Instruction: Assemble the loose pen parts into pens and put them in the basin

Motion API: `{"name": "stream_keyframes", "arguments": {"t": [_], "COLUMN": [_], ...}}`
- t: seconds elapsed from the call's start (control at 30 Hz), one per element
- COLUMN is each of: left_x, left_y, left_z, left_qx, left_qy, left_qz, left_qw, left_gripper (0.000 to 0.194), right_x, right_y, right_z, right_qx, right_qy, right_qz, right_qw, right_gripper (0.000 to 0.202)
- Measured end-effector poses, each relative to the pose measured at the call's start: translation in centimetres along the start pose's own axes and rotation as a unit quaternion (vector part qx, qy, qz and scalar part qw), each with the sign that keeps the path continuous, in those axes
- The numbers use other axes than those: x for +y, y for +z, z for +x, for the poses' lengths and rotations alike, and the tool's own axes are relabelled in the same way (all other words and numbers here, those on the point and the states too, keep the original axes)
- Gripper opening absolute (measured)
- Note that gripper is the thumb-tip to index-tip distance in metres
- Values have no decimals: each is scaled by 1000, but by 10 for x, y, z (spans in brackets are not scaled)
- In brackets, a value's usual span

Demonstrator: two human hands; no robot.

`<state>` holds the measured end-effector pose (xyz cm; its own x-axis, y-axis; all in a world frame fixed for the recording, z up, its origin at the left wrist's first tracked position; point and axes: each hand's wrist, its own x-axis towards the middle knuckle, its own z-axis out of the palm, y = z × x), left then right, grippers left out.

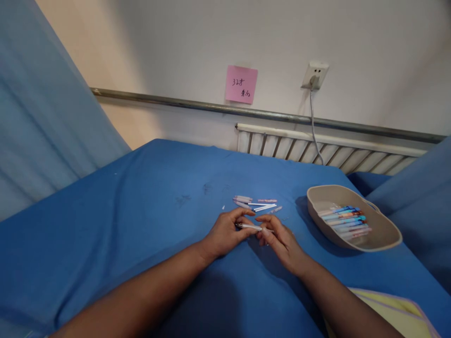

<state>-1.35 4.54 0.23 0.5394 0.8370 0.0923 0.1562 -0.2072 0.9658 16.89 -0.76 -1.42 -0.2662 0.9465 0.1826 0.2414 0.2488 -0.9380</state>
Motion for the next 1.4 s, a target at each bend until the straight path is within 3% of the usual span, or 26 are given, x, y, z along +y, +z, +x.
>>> {"name": "stream_keyframes", "arguments": {"t": [0.13,0.27,0.4,0.53,0.67,0.77,0.8,0.87,1.0,1.1,1.27,1.33,1.4], "left_x": [2,0,-3,-2,-2,-5,-5,-7,-9,-12,-15,-14,-13], "left_y": [-1,-1,2,10,13,8,5,-1,-9,-11,-11,-11,-11], "left_z": [0,1,1,-2,-1,4,6,9,14,15,16,16,17], "left_qx": [-7,-20,-90,-164,-188,-157,-141,-111,-55,-36,-36,-36,-36], "left_qy": [-11,-15,-53,-88,-111,-125,-126,-127,-126,-127,-129,-131,-133], "left_qz": [-7,2,-27,-92,-155,-191,-199,-210,-215,-205,-193,-185,-173], "left_qw": [1000,1000,994,978,963,961,961,963,967,970,972,973,975], "left_gripper": [39,31,30,33,29,30,31,31,29,29,29,31,34], "right_x": [1,-1,-7,-17,-26,-20,-15,-3,11,8,-1,1,7], "right_y": [0,-1,-1,-2,-13,-32,-40,-54,-69,-65,-53,-51,-52], "right_z": [-1,-2,0,4,8,10,10,9,3,0,-1,0,3], "right_qx": [1,54,75,67,63,138,171,171,-12,-73,-93,-82,-32], "right_qy": [0,-15,-4,8,11,28,38,54,49,33,-1,0,16], "right_qz": [5,21,165,326,381,277,193,4,-207,-307,-404,-390,-333], "right_qw": [1000,998,983,943,922,950,965,984,977,948,910,917,942], "right_gripper": [32,41,50,61,69,57,45,24,4,10,13,15,16]}}
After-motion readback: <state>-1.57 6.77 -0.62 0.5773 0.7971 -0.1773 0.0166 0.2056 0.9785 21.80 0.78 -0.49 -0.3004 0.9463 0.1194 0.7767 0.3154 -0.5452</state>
